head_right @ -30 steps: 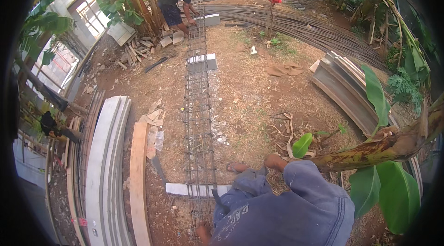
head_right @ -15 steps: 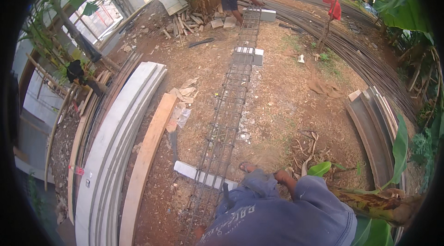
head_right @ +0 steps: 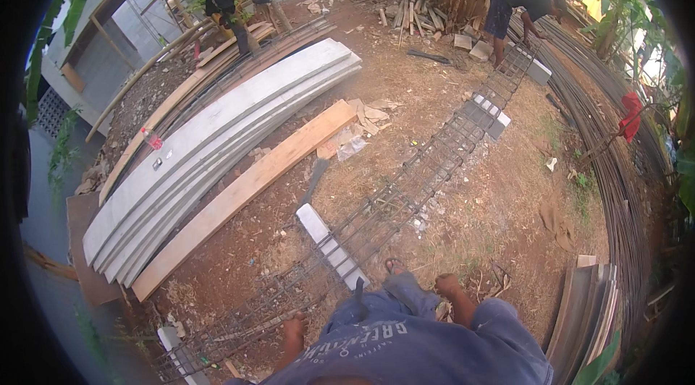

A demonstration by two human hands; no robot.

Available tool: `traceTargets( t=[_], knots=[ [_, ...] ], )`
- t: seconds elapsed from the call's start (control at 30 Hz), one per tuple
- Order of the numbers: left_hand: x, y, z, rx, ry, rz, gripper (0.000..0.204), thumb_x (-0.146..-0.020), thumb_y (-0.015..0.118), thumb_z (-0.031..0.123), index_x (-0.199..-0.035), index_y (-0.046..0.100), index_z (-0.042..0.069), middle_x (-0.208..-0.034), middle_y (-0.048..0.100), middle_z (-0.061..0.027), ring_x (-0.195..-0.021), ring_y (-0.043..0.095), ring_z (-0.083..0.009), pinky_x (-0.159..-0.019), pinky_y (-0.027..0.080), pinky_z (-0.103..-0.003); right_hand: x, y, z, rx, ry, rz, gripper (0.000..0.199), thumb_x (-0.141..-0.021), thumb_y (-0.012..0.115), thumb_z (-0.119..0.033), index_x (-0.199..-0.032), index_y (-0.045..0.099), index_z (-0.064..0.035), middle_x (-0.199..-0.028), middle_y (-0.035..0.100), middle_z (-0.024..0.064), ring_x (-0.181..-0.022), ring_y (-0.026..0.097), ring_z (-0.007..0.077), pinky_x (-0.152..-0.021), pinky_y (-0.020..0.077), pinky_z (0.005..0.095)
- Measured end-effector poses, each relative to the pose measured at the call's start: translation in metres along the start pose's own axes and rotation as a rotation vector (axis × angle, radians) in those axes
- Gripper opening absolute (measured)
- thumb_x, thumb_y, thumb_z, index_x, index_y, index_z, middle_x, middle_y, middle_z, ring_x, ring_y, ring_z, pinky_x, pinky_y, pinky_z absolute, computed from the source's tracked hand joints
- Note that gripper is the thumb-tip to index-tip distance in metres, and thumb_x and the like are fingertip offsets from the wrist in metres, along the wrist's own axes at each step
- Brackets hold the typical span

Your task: The person uses pliers to twist wire ties around the intersections of a rebar mesh grid laid on the ground. They move along the grid, securing multiple joints one by one, while another worker is visible nearby.

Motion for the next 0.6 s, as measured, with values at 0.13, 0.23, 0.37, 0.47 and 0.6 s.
traceTargets(
  t=[0.13, 0.23, 0.37, 0.47, 0.6],
  knots=[
    [0.034, -0.034, -0.019, -0.029, -0.002, 0.191, 0.022, -0.082, 0.058, 0.007, -0.103, 0.062, -0.001, -0.067, 0.058, -0.0058, -0.048, 0.052, -0.0148, -0.039, 0.035, -0.027, 0.011, -0.004, -0.068, -0.221, 0.343, -0.013, 0.028, -0.087, 0.051, -0.015, -0.104, 0.063, 0.0033, -0.088, 0.068, 0.0157, -0.065, 0.065, 0.0246, -0.053, 0.0521, 0.035],
    [0.047, -0.033, -0.038, 0.082, -0.07, 0.144, 0.027, -0.079, 0.058, 0.005, -0.104, 0.062, -0.004, -0.067, 0.058, -0.0065, -0.049, 0.054, -0.0165, -0.042, 0.037, -0.026, -0.008, -0.001, -0.059, -0.324, 0.379, -0.039, 0.032, -0.087, 0.052, -0.013, -0.11, 0.059, 0.0077, -0.092, 0.066, 0.0223, -0.074, 0.066, 0.0297, -0.06, 0.0554, 0.0369],
    [0.058, -0.052, -0.065, 0.062, -0.075, 0.243, 0.023, -0.078, 0.055, 0.001, -0.099, 0.062, -0.005, -0.066, 0.056, -0.0066, -0.045, 0.05, -0.015, -0.04, 0.034, -0.026, -0.042, 0.017, -0.047, -0.327, 0.298, -0.114, 0.031, -0.088, 0.051, -0.011, -0.109, 0.058, 0.0102, -0.091, 0.067, 0.0215, -0.074, 0.066, 0.0281, -0.062, 0.0571, 0.0379],
    [0.048, -0.034, -0.091, 0.397, -0.174, 0.082, 0.009, -0.077, 0.05, -0.003, -0.083, 0.058, -0.002, -0.062, 0.051, -0.0053, -0.041, 0.043, -0.0124, -0.037, 0.027, -0.027, -0.087, 0.025, -0.054, 0.417, -0.388, -0.264, 0.031, -0.089, 0.051, -0.015, -0.11, 0.06, 0.006, -0.093, 0.067, 0.0174, -0.073, 0.066, 0.0253, -0.062, 0.0566, 0.0381],
    [0.081, -0.043, -0.081, 0.253, -0.173, 0.291, 0.007, -0.077, 0.048, -0.005, -0.078, 0.054, -0.001, -0.059, 0.047, -0.0045, -0.04, 0.042, -0.0129, -0.035, 0.025, -0.028, -0.073, 0.024, -0.084, 0.036, 0.225, -0.224, 0.016, -0.073, 0.066, -0.019, -0.081, 0.069, -0.0055, -0.077, 0.067, 0.0105, -0.07, 0.066, 0.0254, -0.063, 0.0539, 0.037]
  ],
)
Point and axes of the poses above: each hand's wrist, its own x-axis away from the middle knuckle, its own y-axis out of the palm, z = x × y, the point moved 10 cm from there along -x, towards the middle knuckle
